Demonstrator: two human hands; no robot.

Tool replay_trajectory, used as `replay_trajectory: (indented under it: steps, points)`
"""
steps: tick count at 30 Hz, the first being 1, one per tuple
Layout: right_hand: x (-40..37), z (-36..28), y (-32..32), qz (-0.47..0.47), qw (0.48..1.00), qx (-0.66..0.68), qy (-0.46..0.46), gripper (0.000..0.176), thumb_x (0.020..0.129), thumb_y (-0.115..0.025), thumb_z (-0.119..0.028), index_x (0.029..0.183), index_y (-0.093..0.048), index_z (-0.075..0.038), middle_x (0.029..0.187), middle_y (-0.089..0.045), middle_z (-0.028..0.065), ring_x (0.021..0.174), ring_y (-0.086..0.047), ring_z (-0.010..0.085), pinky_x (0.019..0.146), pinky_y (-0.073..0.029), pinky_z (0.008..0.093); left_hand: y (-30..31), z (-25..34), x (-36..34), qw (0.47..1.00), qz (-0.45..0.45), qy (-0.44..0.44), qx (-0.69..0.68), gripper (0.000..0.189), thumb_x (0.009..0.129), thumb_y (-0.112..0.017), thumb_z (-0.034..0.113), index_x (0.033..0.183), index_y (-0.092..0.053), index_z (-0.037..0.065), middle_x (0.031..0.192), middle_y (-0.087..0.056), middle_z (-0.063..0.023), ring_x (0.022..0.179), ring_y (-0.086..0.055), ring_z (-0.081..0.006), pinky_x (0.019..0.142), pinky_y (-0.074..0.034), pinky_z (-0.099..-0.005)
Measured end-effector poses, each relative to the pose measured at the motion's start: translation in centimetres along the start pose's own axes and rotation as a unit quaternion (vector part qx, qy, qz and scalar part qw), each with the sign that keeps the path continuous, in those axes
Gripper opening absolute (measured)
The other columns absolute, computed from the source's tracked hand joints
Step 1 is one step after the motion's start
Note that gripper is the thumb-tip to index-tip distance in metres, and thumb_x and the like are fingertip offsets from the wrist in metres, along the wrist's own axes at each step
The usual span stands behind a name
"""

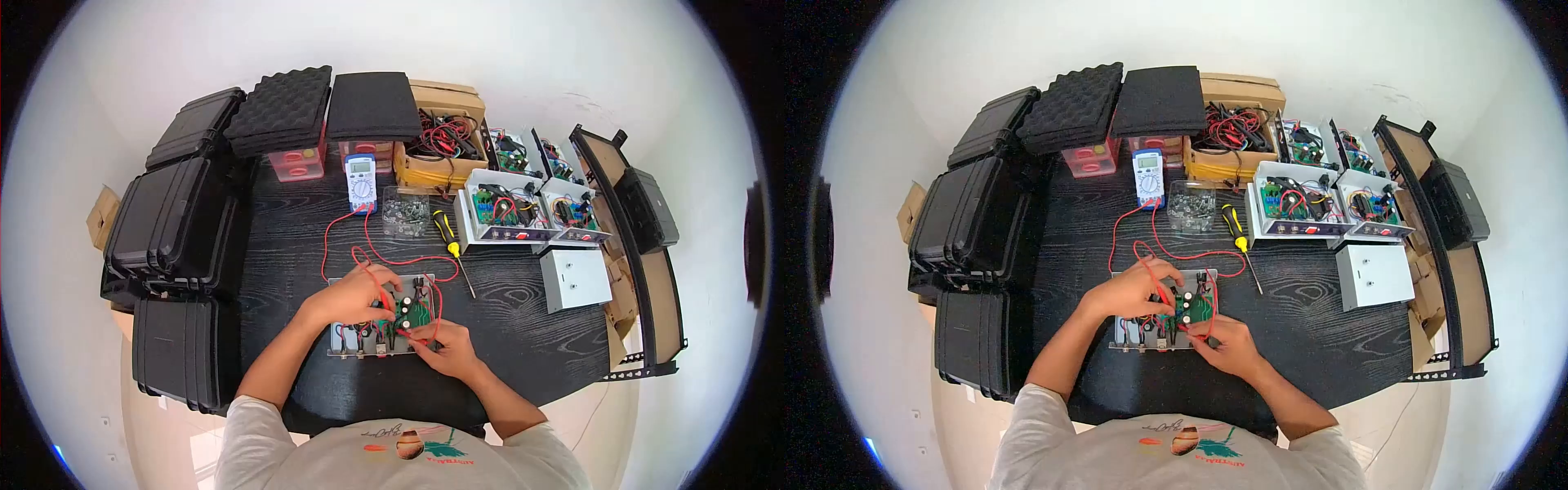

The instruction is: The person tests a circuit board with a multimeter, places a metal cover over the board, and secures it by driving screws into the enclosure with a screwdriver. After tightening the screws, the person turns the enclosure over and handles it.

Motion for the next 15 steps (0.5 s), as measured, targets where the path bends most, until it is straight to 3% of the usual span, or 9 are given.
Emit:
replay_trajectory:
  steps: [15]
  points:
    - [0.06, -0.08, -0.08, 0.003, 1.000, -0.007, 0.007, 0.018, 0.086, -0.084, -0.004, 0.103, -0.077, -0.003, 0.096, -0.079, 0.0112, 0.084, -0.077, 0.0226, 0.074, -0.061, 0.0336, 0.00, 0.03, 0.02, 1.000, 0.018, -0.013, -0.005, 0.018, 0.082, -0.085, 0.027, 0.088, -0.080, 0.010, 0.124, -0.066, -0.0052, 0.122, -0.060, -0.0293, 0.108, -0.044, -0.0453]
Point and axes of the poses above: each hand's wrist, its own x-axis towards the middle knuckle, its own y-axis out of the back of the hand, z = x × y, the point moved 6 cm from there along x, towards the middle knuckle
